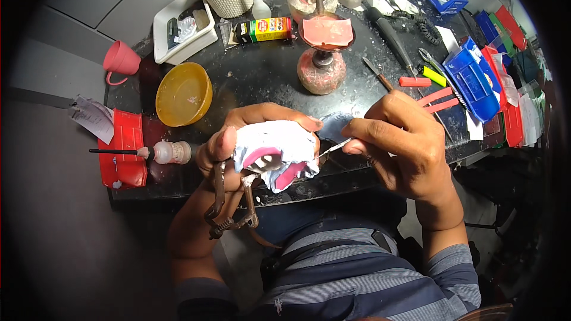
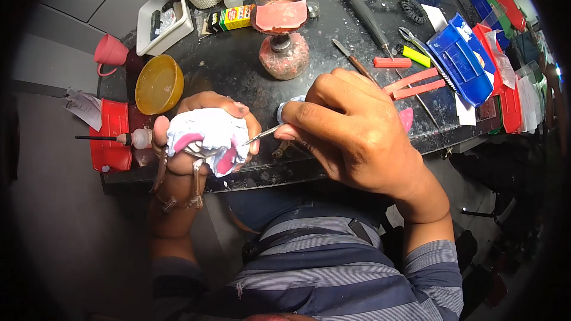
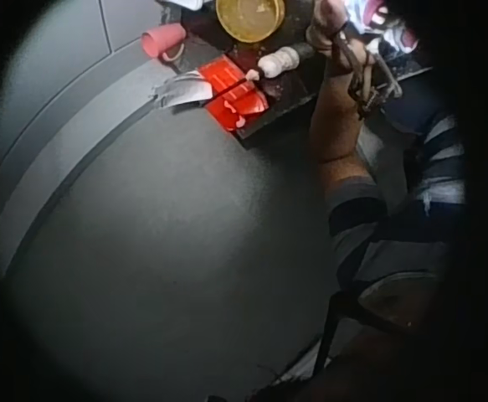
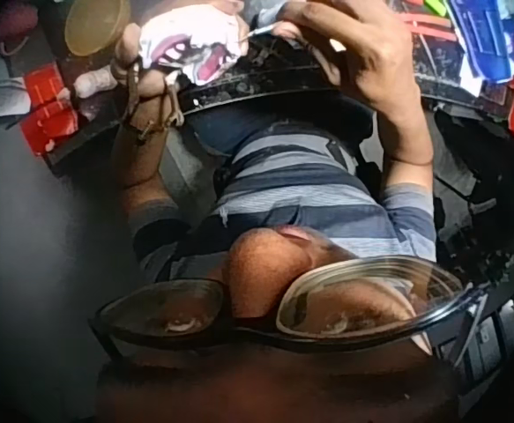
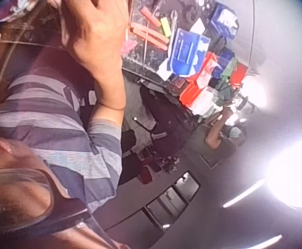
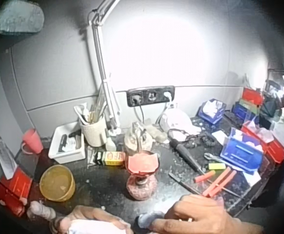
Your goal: The person fits a pink wax denture base onto a plaster dental model. The person uses a small tool to scrape and refine the wax, then uses a powered hand tool to grind and shape the edges of the denture base.
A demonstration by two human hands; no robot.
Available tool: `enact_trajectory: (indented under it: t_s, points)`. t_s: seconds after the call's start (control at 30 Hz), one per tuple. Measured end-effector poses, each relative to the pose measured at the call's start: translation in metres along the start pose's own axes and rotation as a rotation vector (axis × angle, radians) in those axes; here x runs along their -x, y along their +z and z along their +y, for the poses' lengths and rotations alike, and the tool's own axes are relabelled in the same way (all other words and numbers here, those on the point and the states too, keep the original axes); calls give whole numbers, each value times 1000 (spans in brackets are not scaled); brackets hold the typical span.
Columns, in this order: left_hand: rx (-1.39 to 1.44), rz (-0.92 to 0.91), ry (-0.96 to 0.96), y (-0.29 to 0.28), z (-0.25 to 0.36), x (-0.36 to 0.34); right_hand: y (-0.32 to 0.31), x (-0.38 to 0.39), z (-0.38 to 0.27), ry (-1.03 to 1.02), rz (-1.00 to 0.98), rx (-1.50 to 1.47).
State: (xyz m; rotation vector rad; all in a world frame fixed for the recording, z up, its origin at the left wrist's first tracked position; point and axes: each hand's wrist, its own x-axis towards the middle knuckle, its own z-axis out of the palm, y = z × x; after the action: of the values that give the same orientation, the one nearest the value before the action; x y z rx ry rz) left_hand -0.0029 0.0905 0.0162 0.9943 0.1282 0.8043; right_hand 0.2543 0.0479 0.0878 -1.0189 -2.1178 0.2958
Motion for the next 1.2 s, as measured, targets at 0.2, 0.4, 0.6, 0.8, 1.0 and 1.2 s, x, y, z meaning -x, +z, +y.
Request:
enact_trajectory:
  t_s: [0.2,0.4,0.6,0.8,1.0,1.2]
  points:
    - [-91,118,1,5,0,-1,3,0,5,-12,-12,-59]
    - [-221,86,-35,1,8,-1,-5,-1,12,34,-25,-35]
    - [-211,82,-23,2,8,-2,-1,-4,11,-40,-24,10]
    - [-228,100,-12,5,8,-2,1,-3,17,-35,-62,-99]
    - [-204,166,-67,11,12,-3,-5,-5,22,-11,-46,-111]
    - [-202,180,-87,11,12,-2,-1,-7,19,-52,-85,-7]
